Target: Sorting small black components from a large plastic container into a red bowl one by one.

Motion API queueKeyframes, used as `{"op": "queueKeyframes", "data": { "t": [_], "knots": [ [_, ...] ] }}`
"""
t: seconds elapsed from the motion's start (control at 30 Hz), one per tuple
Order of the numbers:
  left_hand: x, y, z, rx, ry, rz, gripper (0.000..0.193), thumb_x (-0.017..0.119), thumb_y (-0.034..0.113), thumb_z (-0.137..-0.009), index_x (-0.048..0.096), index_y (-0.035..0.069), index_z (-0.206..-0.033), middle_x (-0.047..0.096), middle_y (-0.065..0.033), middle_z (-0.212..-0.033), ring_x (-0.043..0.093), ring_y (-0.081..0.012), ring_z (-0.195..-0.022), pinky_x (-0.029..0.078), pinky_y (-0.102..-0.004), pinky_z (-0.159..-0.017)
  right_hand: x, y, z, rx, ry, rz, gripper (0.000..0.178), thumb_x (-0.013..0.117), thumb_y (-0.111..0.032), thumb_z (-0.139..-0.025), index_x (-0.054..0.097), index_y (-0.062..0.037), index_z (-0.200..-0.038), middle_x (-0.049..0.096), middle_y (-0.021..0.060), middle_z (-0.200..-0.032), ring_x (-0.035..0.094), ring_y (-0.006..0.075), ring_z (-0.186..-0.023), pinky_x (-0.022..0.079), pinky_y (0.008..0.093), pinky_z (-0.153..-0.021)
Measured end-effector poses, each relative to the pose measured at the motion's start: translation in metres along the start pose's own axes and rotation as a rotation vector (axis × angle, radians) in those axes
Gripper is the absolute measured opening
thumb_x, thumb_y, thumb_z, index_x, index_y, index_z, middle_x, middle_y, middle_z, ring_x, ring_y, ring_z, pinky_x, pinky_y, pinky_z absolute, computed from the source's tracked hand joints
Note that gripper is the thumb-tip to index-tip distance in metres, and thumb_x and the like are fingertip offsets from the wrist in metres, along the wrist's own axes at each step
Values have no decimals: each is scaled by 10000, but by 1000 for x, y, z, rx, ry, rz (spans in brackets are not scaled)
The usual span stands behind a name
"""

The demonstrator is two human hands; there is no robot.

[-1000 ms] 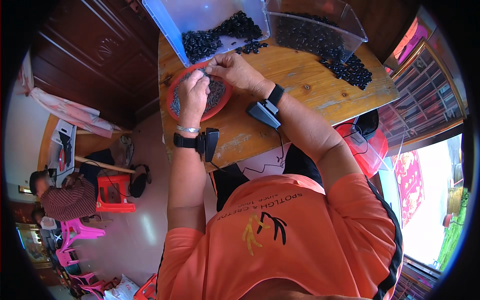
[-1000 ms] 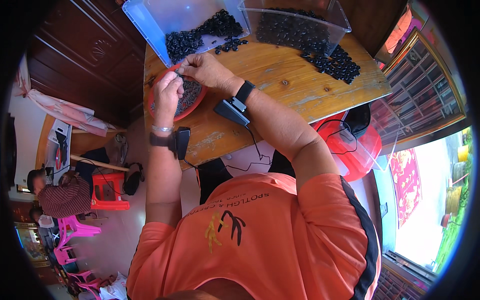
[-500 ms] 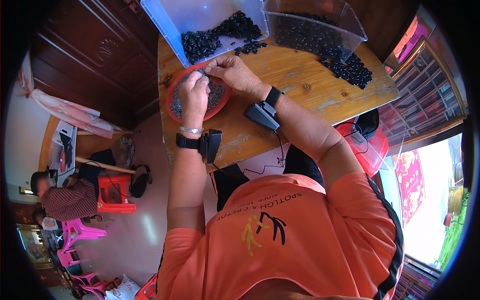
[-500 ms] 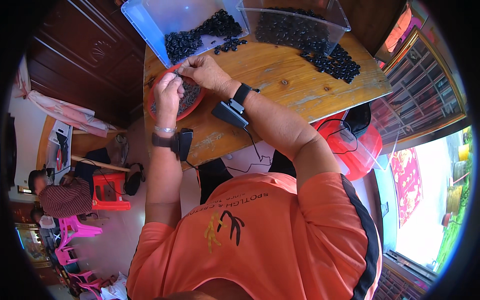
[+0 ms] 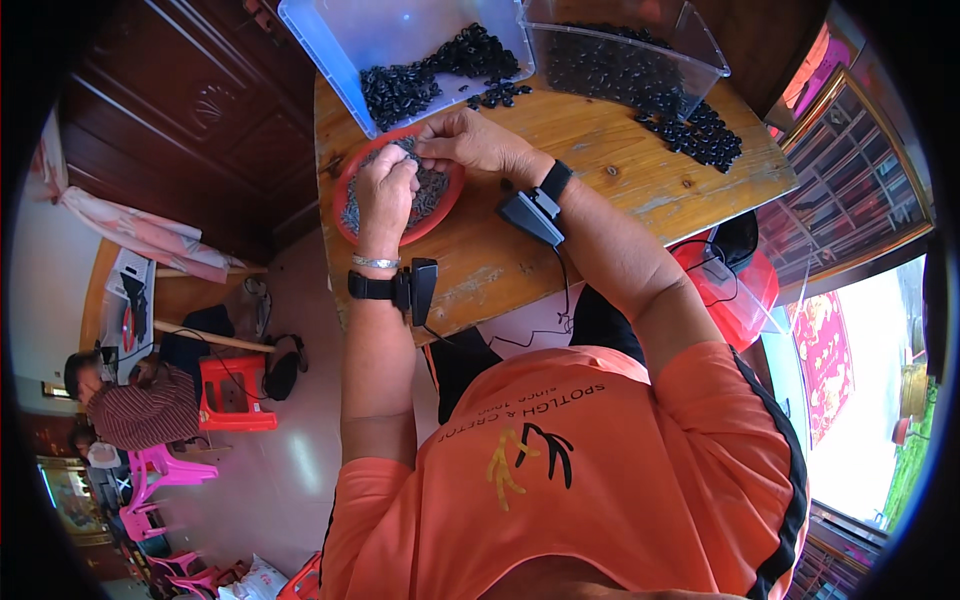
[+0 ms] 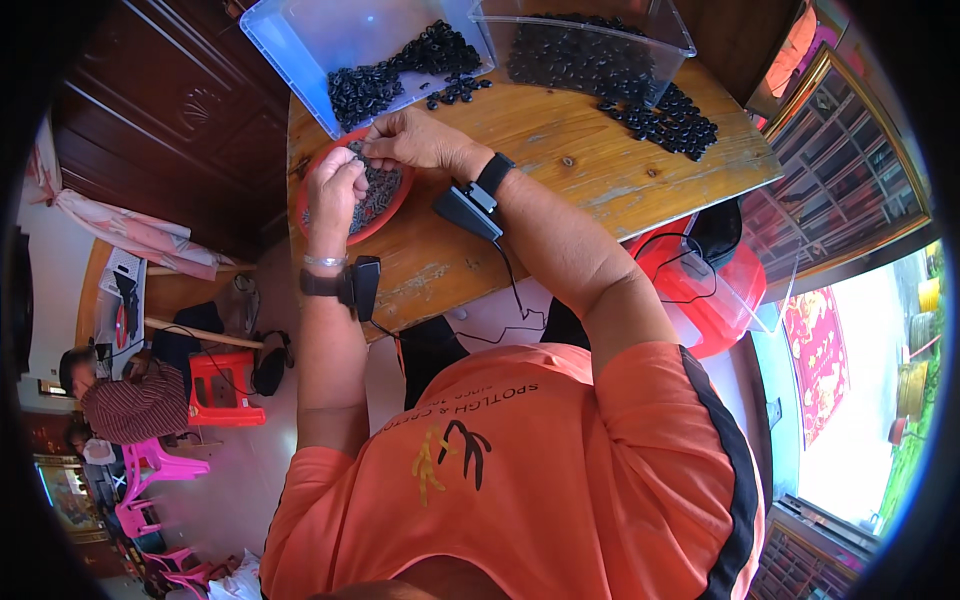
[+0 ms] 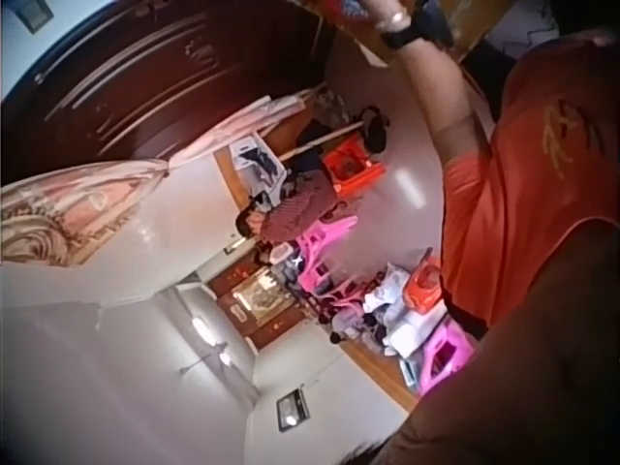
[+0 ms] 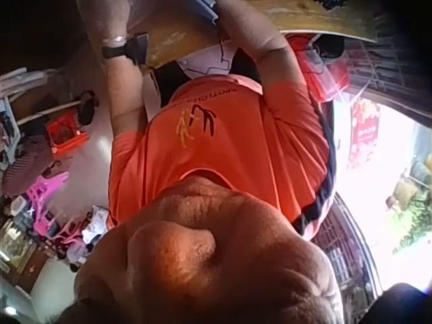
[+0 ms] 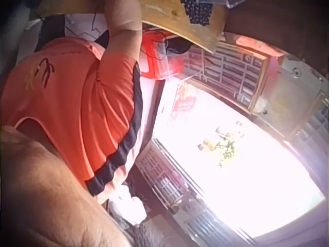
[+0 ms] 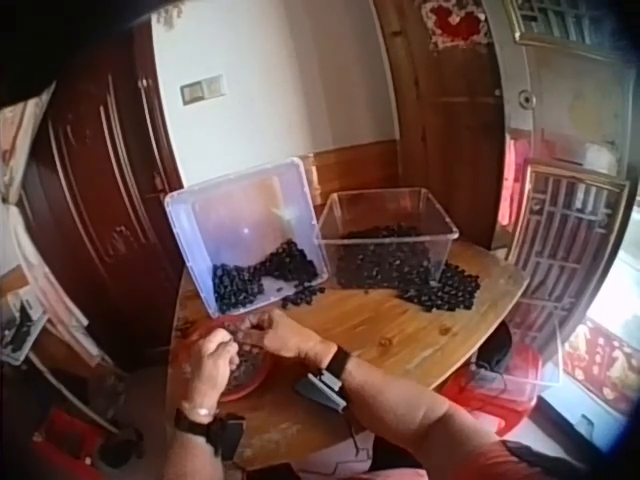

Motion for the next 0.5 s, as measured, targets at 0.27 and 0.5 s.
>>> {"op": "queueKeyframes", "data": {
  "t": [0.27,0.5],
  "knots": [
    [4,4,0,44,-42,-62,169,501,152,-853,543,7,-777,511,-36,-568,491,-118,-525,383,-285,-495,-4,-6,1,-10,-36,22,168,628,-180,-875,643,-18,-917,630,16,-804,590,93,-756,490,229,-714],
    [-2,10,2,93,-4,-161,158,500,149,-855,537,13,-784,525,-74,-564,518,-179,-526,401,-323,-518,-14,-16,1,-118,86,16,141,608,-119,-855,633,20,-851,633,29,-747,586,103,-707,485,242,-678]
  ]
}}
Point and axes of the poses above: each hand's wrist, its own z-axis away from the middle knuckle, its own x-axis out of the palm, y = z × x, the point moved 8 cm from there along -z, towards the middle knuckle
